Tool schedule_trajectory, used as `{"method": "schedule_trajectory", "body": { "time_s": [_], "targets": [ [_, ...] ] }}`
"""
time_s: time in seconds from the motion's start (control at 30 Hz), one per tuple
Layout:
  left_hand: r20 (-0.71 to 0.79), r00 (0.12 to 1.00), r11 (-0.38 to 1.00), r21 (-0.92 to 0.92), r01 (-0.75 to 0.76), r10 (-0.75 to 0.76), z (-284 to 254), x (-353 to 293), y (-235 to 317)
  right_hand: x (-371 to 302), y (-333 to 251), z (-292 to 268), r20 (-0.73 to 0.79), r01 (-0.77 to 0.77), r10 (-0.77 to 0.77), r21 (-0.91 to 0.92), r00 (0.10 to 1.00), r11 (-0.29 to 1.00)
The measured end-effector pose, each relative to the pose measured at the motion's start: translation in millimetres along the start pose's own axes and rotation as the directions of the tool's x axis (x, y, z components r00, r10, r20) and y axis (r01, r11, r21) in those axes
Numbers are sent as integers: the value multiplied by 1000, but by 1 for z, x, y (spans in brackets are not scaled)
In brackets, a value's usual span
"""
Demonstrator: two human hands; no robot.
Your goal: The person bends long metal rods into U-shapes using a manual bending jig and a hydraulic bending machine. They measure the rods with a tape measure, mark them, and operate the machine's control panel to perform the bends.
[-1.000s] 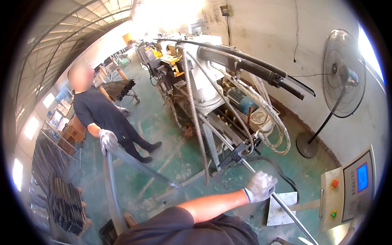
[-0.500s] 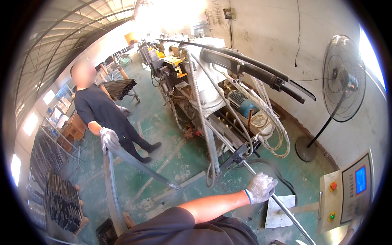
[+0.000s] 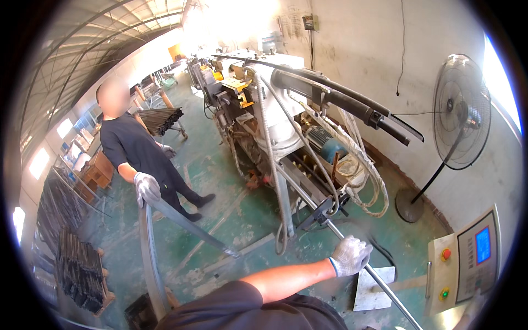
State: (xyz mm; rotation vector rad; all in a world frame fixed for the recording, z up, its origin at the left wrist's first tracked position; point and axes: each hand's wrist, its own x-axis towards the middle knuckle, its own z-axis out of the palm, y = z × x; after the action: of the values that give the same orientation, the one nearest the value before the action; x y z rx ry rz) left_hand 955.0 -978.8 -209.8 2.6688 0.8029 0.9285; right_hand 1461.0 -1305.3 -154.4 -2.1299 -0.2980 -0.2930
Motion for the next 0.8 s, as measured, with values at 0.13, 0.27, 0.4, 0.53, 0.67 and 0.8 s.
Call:
{"method": "schedule_trajectory", "body": {
  "time_s": [0.13,0.27,0.4,0.53,0.67,0.8],
  "targets": [
    [-34,999,999,-42,-4,2,2,-2,-1,-37,35,28,85,-195,185,140,979,971],
    [-96,995,985,-164,-57,41,-5,-10,-4,-91,57,82,213,-418,377,208,902,884],
    [-132,987,950,-289,-123,88,-21,-21,-5,-118,54,97,169,-449,419,242,892,860],
    [-178,979,918,-364,-160,100,-12,-56,-7,-145,-19,92,148,-348,320,236,936,907],
    [302,950,784,-569,249,-82,-2,-91,-22,-166,-61,88,175,-291,256,220,951,931],
    [497,850,821,-404,404,-174,-14,-126,-32,-183,-85,95,229,-242,195,197,954,950]
  ]
}}
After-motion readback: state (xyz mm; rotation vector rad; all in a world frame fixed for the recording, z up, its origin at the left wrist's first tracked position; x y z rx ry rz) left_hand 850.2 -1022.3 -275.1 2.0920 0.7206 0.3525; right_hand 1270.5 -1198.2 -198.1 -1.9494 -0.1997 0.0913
